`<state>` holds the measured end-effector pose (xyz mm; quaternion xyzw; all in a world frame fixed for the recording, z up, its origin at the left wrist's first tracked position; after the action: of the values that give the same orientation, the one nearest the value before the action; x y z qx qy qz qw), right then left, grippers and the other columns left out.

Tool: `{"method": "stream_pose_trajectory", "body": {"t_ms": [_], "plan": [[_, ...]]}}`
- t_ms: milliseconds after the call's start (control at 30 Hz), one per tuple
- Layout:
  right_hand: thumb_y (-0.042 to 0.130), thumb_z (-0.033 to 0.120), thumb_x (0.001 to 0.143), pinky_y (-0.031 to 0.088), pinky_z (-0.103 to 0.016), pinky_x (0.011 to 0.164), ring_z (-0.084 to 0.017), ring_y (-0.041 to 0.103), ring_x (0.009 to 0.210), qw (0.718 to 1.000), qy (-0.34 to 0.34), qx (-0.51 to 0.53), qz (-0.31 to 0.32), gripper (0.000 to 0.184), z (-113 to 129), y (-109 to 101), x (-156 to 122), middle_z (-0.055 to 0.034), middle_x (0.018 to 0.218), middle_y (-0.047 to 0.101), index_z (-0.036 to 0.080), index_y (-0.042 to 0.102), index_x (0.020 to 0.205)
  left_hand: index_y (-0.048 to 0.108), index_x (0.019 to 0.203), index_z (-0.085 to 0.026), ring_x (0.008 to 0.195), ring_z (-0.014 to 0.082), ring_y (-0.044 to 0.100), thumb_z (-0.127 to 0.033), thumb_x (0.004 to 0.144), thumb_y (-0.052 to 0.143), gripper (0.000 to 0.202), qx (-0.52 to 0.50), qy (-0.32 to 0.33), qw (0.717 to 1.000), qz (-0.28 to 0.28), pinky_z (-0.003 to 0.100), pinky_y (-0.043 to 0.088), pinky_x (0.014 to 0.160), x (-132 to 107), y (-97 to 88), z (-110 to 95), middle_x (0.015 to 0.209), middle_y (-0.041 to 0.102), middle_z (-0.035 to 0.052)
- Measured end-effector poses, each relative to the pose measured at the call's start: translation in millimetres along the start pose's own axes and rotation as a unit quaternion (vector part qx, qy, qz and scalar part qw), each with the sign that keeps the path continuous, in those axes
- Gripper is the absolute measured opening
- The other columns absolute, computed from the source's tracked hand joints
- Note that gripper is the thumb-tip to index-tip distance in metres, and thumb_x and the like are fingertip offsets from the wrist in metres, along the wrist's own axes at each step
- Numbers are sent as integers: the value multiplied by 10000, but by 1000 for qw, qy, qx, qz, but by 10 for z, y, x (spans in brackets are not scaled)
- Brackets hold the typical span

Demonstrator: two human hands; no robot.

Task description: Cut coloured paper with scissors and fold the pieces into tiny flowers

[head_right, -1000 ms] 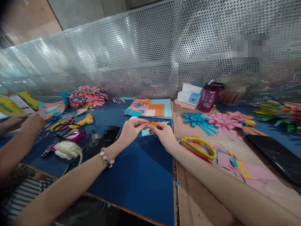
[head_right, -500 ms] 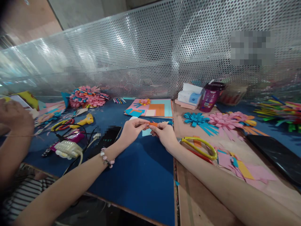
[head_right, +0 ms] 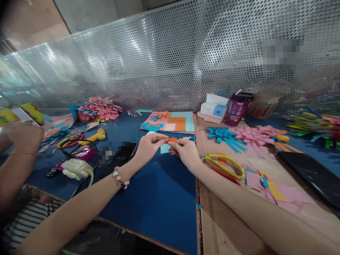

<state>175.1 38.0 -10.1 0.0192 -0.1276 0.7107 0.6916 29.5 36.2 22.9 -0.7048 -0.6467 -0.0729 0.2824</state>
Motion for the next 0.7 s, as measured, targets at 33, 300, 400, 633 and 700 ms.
{"method": "stream_pose_trajectory", "body": {"t_ms": [33, 300, 400, 633, 700], "plan": [[661, 526, 685, 319, -229, 415, -94, 468, 419, 1000, -1, 2, 2, 402, 5, 2, -3, -13, 475, 577, 144, 604, 573, 697, 860, -158, 815, 173, 668, -228, 787, 597, 142, 1, 0, 1000, 0, 309, 522, 782, 2, -2, 0, 872, 717, 74], [654, 501, 709, 346, -222, 419, -85, 477, 438, 999, -7, 41, 27, 357, 10, 27, -1, -15, 577, 619, 146, 621, 690, 697, 855, -150, 833, 192, 666, -257, 749, 642, 161, -64, -42, 997, -2, 340, 513, 805, 28, -3, 68, 880, 717, 85], [667, 487, 699, 356, -220, 422, -86, 486, 452, 998, -1, 55, 34, 347, 14, 41, -3, -21, 607, 634, 143, 646, 739, 693, 858, -147, 834, 193, 670, -241, 729, 662, 163, -108, -71, 992, -2, 345, 512, 809, 27, 10, 91, 876, 722, 82], [718, 447, 643, 373, -213, 421, -111, 561, 529, 993, 31, 100, 51, 335, 54, 87, -39, -51, 713, 673, 137, 667, 758, 701, 854, -144, 841, 194, 666, -233, 711, 678, 170, -132, -96, 987, 6, 340, 503, 815, 9, 25, 68, 883, 727, 77], [720, 447, 636, 375, -213, 422, -111, 561, 529, 993, 31, 102, 51, 337, 68, 89, -45, -54, 718, 677, 137, 669, 757, 702, 859, -139, 849, 194, 664, -233, 713, 676, 176, -135, -98, 986, 8, 337, 500, 819, 6, 27, 66, 889, 726, 80]]}}
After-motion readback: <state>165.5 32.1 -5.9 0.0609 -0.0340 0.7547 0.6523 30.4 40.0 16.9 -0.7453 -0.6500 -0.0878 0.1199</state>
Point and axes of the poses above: each hand's wrist, its own x-axis towards the middle knuckle, its own y-axis out of the palm, z = x × y, the point moved 6 cm from there along x, towards the middle knuckle
